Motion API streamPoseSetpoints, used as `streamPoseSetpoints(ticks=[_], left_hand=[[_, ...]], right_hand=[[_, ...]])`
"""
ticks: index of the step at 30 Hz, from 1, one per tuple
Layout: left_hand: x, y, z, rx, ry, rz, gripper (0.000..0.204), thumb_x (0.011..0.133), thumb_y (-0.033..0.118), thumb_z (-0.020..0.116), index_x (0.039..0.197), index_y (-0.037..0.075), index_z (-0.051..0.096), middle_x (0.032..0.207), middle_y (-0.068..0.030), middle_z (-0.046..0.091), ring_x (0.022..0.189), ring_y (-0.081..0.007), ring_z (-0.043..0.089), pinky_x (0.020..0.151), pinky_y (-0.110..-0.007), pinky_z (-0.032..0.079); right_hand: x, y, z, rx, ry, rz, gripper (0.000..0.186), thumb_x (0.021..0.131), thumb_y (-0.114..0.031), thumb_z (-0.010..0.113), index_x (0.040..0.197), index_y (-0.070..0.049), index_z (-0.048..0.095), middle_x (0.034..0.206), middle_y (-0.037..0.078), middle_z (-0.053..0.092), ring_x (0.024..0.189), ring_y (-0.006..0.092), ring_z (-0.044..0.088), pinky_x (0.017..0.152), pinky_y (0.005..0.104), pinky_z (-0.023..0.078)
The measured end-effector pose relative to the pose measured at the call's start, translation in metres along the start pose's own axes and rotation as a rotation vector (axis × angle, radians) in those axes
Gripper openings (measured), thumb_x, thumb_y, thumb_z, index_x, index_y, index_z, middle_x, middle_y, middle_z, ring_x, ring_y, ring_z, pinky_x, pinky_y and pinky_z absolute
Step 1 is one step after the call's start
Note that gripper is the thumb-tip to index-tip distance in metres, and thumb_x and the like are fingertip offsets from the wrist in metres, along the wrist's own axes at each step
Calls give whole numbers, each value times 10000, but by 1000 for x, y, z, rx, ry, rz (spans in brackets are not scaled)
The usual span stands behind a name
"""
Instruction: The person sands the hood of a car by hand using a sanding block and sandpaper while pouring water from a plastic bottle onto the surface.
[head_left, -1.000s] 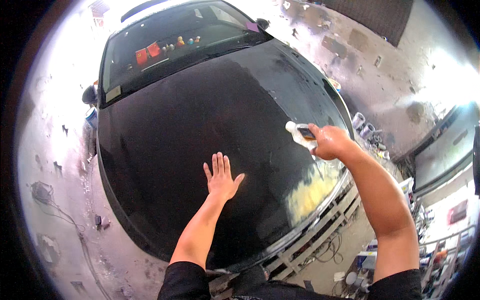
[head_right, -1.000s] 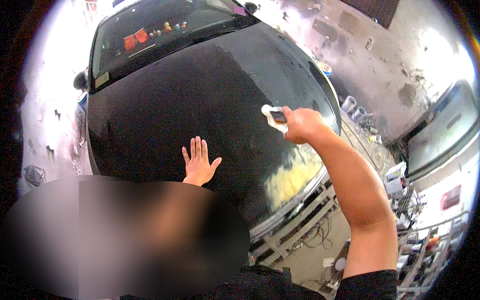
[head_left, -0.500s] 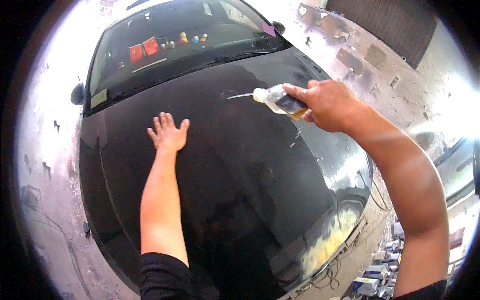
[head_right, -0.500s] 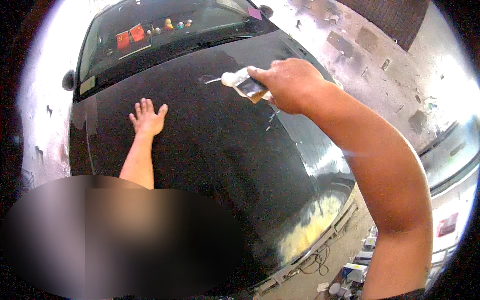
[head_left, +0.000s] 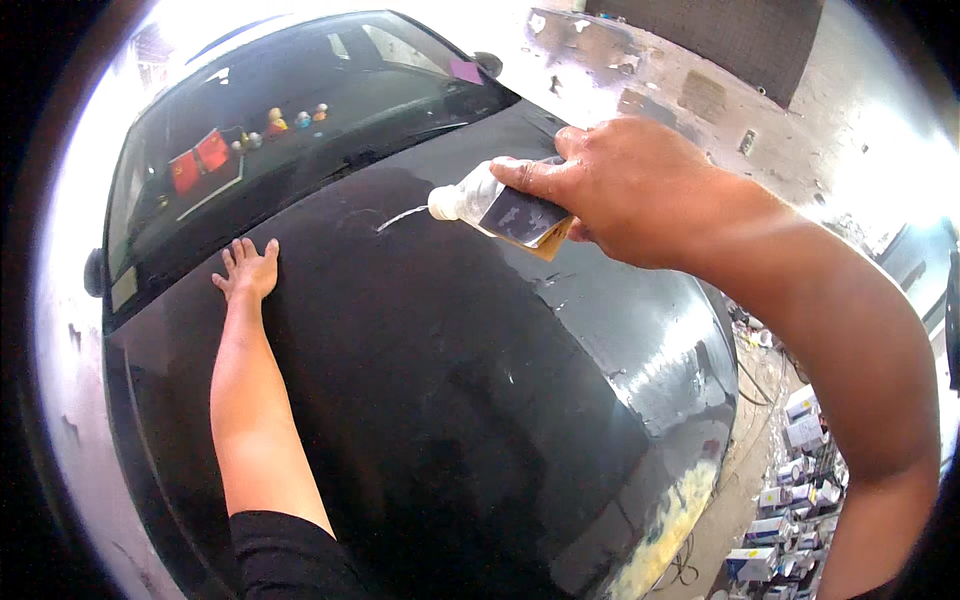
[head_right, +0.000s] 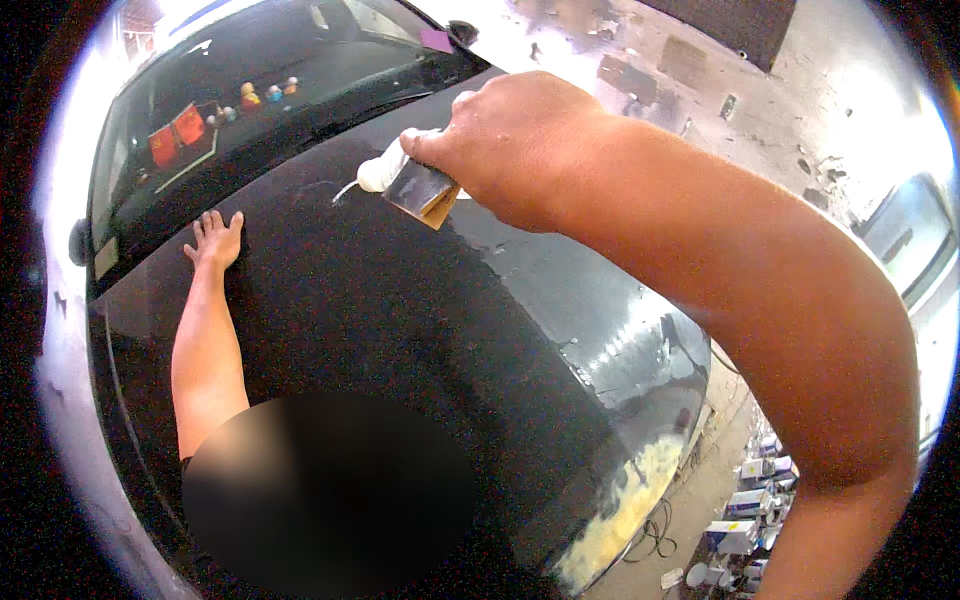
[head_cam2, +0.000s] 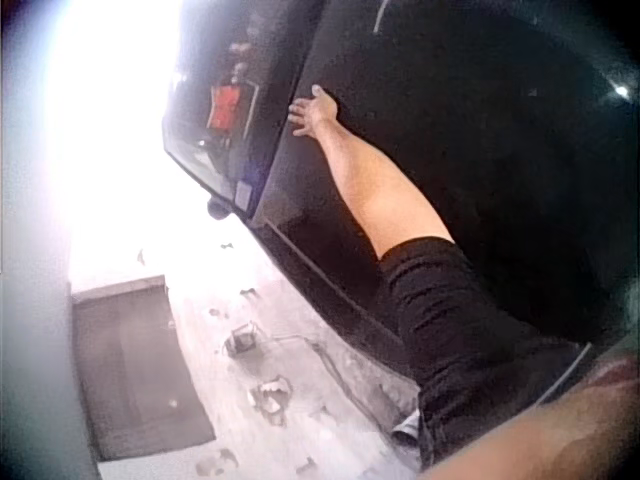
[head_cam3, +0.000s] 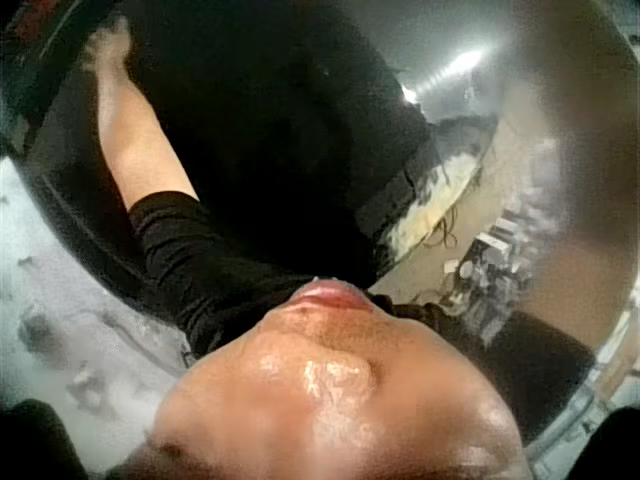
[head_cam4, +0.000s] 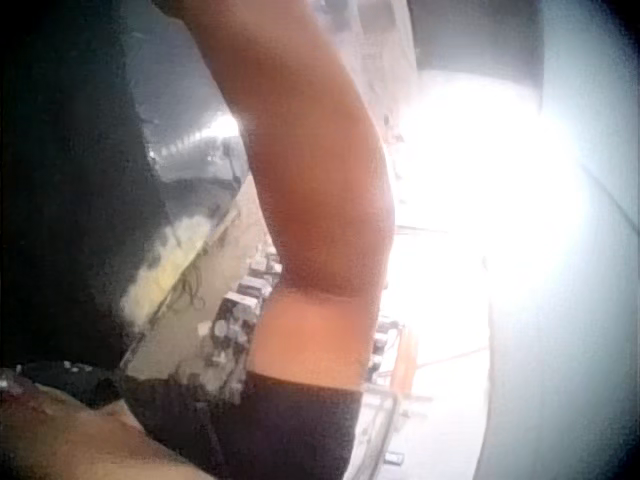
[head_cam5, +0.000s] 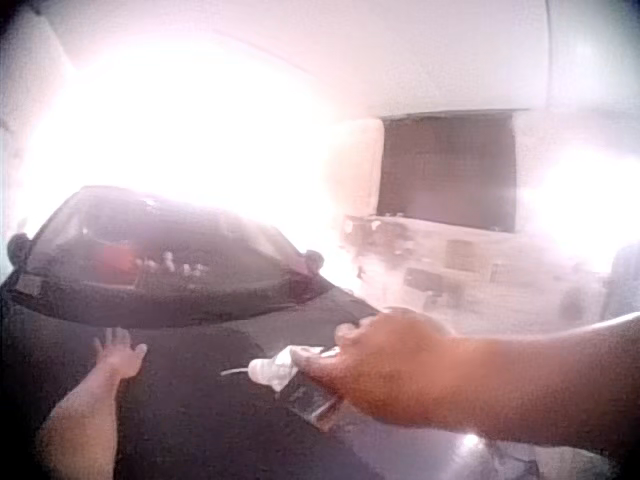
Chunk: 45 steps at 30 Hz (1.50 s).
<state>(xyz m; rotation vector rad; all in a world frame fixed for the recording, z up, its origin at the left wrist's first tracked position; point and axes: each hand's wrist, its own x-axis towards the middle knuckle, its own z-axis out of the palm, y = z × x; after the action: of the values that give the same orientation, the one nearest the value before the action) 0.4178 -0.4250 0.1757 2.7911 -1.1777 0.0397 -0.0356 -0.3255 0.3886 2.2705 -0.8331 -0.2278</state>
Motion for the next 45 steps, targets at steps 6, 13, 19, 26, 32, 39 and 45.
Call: streamPoseSetpoints(ticks=[6,13,19,26,32,39,45], left_hand=[[-20,75,-2,-47,-6,268,719,982,551,288,1548,118,192,1633,-36,99,1507,-219,50,1202,-502,78],[-83,123,5,4,-10,836,727,964,529,377,1510,57,283,1599,-104,225,1483,-258,184,1186,-487,158],[-196,147,20,24,-9,1028,765,973,583,315,1528,62,236,1611,-96,183,1498,-250,116,1209,-452,96],[-212,56,-3,-18,-57,904,820,909,569,497,1487,20,307,1572,-169,252,1472,-309,197,1187,-466,168],[-141,-21,-3,40,1,396,827,962,627,333,1546,64,169,1629,-92,103,1508,-241,49,1208,-447,41],[-287,141,23,94,-39,882,794,976,590,312,1545,56,163,1627,-109,104,1507,-254,55,1207,-465,40],[-370,179,44,96,-10,926,793,989,575,265,1538,16,144,1627,-129,73,1508,-262,17,1213,-439,10]], right_hand=[[-23,8,8,17,48,27,555,839,-97,653,1362,-227,522,984,127,674,907,327,681,753,412,553],[-44,-10,12,4,20,45,592,810,-135,686,1368,-250,527,944,134,642,890,329,649,745,437,517],[-57,-27,-6,1,-14,6,632,797,-185,709,1392,-255,507,922,125,622,864,304,630,737,419,499],[-81,-28,4,113,47,-82,659,760,-228,754,1375,-235,517,909,94,600,900,285,613,735,402,494],[-114,-17,27,195,94,-87,562,820,-179,682,1357,-250,530,866,85,594,834,281,626,736,401,496],[-162,5,57,158,-29,-98,586,835,-102,638,1381,-272,510,902,76,599,866,251,630,749,371,490],[-197,22,67,199,-93,-78,646,810,-77,648,1405,-271,487,940,69,598,898,242,617,783,362,475]])
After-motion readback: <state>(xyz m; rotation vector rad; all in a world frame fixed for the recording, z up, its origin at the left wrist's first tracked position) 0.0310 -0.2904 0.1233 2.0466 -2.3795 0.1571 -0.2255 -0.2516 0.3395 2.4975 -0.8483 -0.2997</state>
